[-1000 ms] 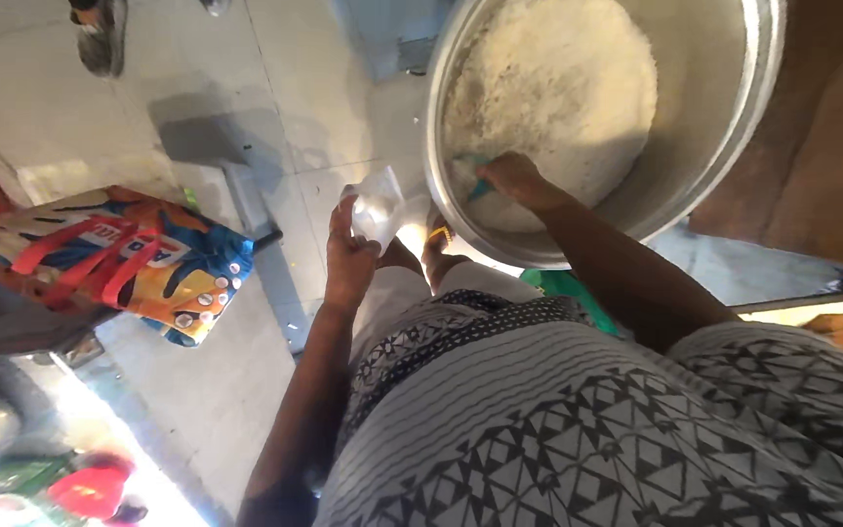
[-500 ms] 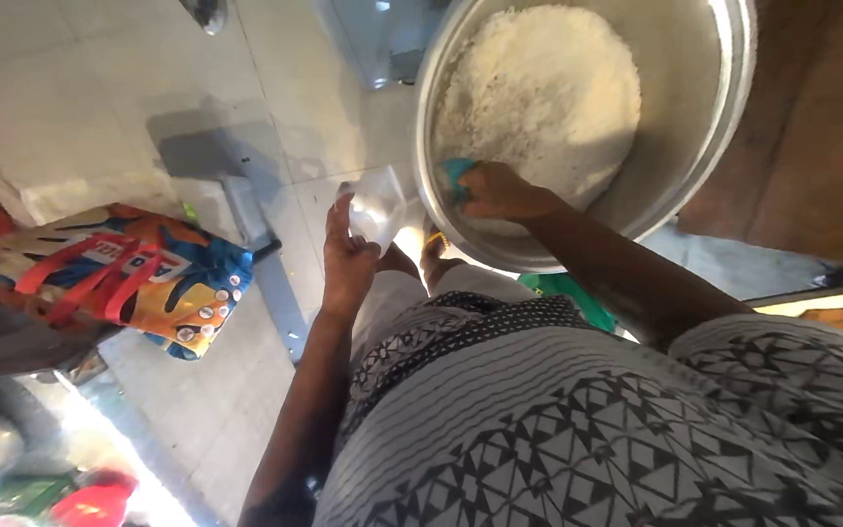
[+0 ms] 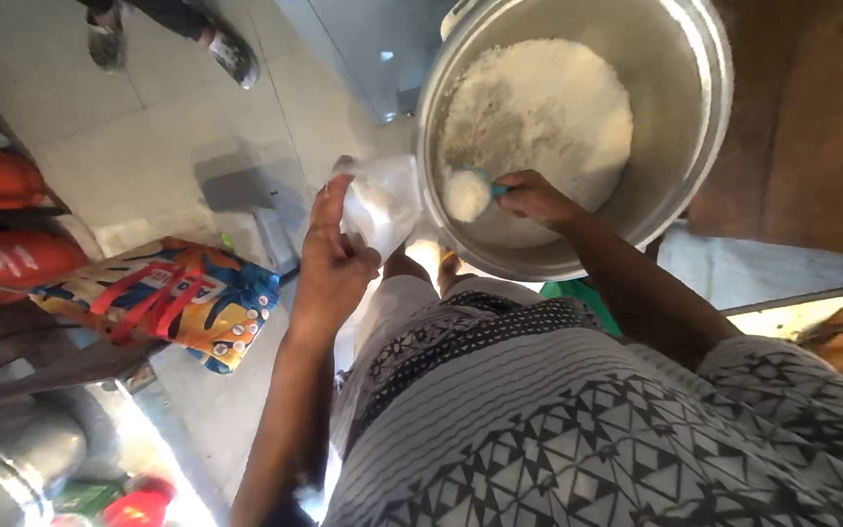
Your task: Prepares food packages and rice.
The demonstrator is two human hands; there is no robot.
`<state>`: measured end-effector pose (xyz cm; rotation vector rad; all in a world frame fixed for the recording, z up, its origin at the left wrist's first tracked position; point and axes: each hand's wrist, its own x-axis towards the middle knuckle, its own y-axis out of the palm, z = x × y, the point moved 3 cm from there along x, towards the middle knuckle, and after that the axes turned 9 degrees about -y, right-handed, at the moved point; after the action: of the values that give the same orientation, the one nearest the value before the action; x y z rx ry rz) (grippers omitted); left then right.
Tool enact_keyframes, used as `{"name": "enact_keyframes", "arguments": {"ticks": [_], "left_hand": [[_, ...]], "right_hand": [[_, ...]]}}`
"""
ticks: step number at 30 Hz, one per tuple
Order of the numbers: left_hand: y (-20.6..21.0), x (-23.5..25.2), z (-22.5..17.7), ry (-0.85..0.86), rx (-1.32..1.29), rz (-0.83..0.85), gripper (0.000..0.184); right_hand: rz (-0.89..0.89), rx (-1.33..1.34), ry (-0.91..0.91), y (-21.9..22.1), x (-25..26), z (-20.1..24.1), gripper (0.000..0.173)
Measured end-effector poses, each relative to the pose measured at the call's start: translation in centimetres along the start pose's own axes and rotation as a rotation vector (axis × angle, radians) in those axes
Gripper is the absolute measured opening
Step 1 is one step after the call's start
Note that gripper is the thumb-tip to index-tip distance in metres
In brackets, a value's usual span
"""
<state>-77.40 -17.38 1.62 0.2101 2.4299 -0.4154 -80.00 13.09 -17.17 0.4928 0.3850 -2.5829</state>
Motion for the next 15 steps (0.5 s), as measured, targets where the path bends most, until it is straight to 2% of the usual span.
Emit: {"name": "enact_keyframes", "arguments": {"ticks": [2,4,10,12,15], "left_hand": [[-0.1,-0.4,-2.2,0.050,0.009,0.039,0.092],[0.1,-0.9,-4.4,0.109,0.007,0.080,0.094],[3.7,0.8,-9.6,0.275,0.043,0.192,0.089],[5.7,1.8,-10.4,0.271,0.079,0.241,0.089],[8.9,3.2,-10.8,0.238,0.134,0.333,0.090]], "right_hand": [[-0.121,0.275,-0.035,-0.9,-1.7,-0.1,0.015],[-0.207,0.411,-0.113,-2.0,-3.6,1.5,0.014],[-0.350,0.631,-0.506,-5.8,-10.8,10.8,0.021],[-0.419,0.651,-0.517,-6.5,-12.7,13.6,0.029],[-0.470,0.612,-0.409,-6.5,-13.8,15.8,0.039]]}}
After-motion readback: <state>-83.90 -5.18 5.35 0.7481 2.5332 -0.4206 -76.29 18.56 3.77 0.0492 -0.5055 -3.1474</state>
